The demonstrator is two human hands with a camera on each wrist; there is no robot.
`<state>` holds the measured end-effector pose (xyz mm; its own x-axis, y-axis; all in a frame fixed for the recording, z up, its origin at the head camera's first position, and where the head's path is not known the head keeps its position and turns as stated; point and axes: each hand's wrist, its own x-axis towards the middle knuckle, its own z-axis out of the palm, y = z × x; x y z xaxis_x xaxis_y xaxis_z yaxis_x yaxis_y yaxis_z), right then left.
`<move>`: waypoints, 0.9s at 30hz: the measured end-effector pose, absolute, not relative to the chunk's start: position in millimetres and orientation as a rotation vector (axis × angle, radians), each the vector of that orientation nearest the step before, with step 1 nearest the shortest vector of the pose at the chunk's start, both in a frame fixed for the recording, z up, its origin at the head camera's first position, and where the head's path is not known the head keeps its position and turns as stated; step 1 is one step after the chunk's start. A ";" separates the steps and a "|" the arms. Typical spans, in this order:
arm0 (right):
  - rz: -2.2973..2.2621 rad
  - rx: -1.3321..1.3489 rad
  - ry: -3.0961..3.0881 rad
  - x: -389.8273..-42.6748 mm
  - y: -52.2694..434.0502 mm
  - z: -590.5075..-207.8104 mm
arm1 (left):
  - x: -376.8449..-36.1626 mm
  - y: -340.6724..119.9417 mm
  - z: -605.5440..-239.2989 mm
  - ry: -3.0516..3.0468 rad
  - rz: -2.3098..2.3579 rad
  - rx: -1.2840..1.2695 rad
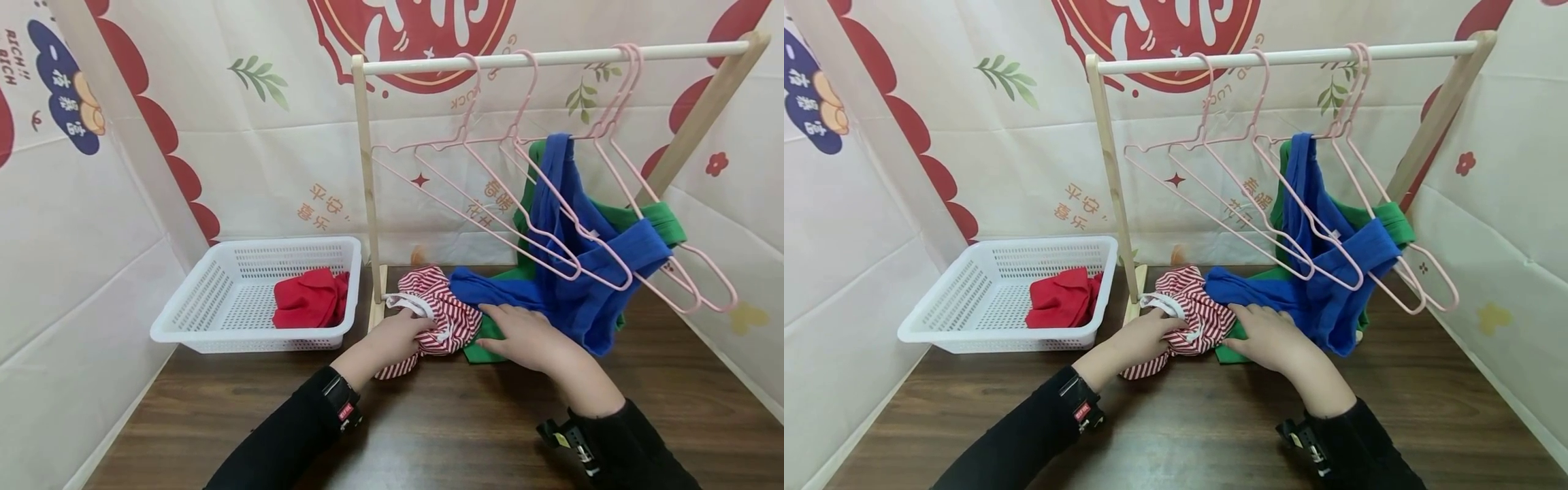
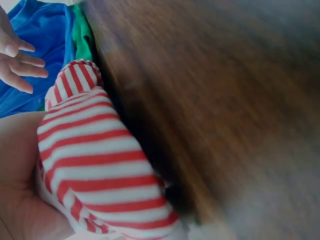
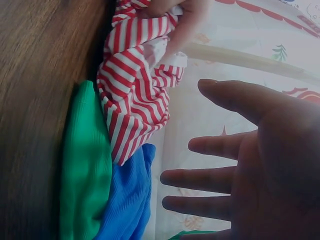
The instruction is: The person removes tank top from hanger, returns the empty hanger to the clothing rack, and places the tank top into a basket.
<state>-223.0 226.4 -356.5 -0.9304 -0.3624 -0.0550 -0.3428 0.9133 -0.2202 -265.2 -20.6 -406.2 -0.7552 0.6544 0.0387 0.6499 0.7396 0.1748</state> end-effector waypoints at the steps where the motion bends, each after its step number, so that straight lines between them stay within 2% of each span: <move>1: -0.317 -0.556 2.981 -222.9 226.8 -356.5 | -264.3 -20.8 -405.1 2.917 0.284 1.097; 14: -0.355 -0.567 3.031 -218.2 229.3 -348.6 | -258.1 -30.3 -383.3 3.061 0.616 1.008; 22: -0.336 -0.608 3.069 -215.1 227.4 -343.1 | -257.8 -42.2 -359.7 3.073 0.873 0.849; 27: -0.324 -0.630 3.081 -213.8 227.6 -341.0 | -254.0 -51.8 -344.7 3.016 1.163 0.658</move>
